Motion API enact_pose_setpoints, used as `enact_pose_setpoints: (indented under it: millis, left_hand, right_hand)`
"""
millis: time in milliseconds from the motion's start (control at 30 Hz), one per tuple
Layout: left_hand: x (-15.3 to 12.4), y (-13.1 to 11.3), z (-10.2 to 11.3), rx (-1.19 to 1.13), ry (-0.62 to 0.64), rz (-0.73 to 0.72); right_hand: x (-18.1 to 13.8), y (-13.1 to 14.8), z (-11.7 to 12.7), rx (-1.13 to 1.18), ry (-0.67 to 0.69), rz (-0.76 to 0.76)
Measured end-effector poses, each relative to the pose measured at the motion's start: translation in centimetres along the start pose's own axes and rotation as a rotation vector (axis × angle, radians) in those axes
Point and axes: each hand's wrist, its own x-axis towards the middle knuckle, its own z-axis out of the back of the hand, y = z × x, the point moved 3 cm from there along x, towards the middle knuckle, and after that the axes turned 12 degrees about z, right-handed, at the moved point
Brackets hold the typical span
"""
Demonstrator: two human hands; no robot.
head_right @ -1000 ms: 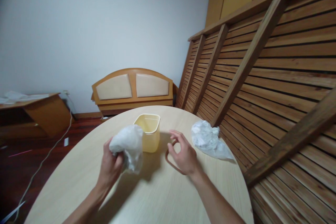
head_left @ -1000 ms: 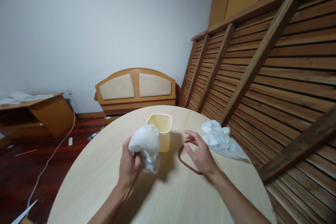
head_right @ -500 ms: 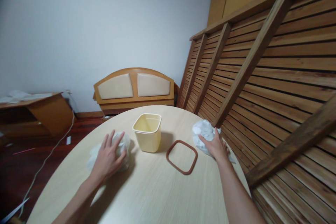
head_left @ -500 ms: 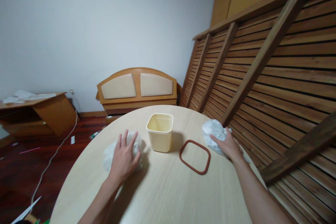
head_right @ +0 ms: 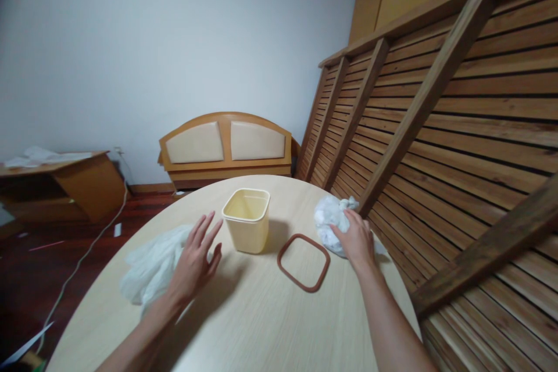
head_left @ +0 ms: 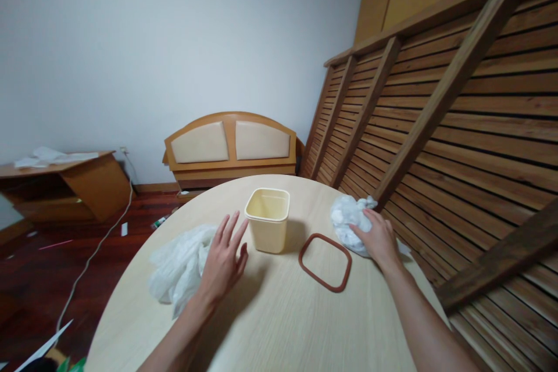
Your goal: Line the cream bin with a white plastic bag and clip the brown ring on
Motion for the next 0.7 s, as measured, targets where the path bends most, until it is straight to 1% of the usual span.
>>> enact_pose_setpoints:
  millis: [100,233,333,467,533,700]
  left_hand:
    - [0.3,-1.0,-0.8,-0.039,0.040,-0.092]
    - [0.6,-1.0,-1.0,-0.076,0.044,-0.080]
    - [0.6,-1.1,-0.7,-0.121,-0.011,-0.050]
    - [0.4,-1.6,-0.1,-0.197,-0.119,-0.047]
    - [0.2,-1.9,0.3,-0.228,-0.159,-0.056]
    - [-0.5,-2.9,1.4,-0.285,-0.174,-0.081]
  right_hand:
    - [0.4,2.0,0.6,-0.026,-0.010,0.152]
    - [0.9,4.8,1.7,-0.083,0.019,0.295]
    - [1.2,6.8,2.5,-0.104,0.044,0.391]
    - [1.3,8.8,3.4,-0.104,0.060,0.512]
    - [1.3,9.6,3.9,-0.098,0.029,0.556]
    - [1.1,12.0,6.1,-0.072,-0.117,0.629]
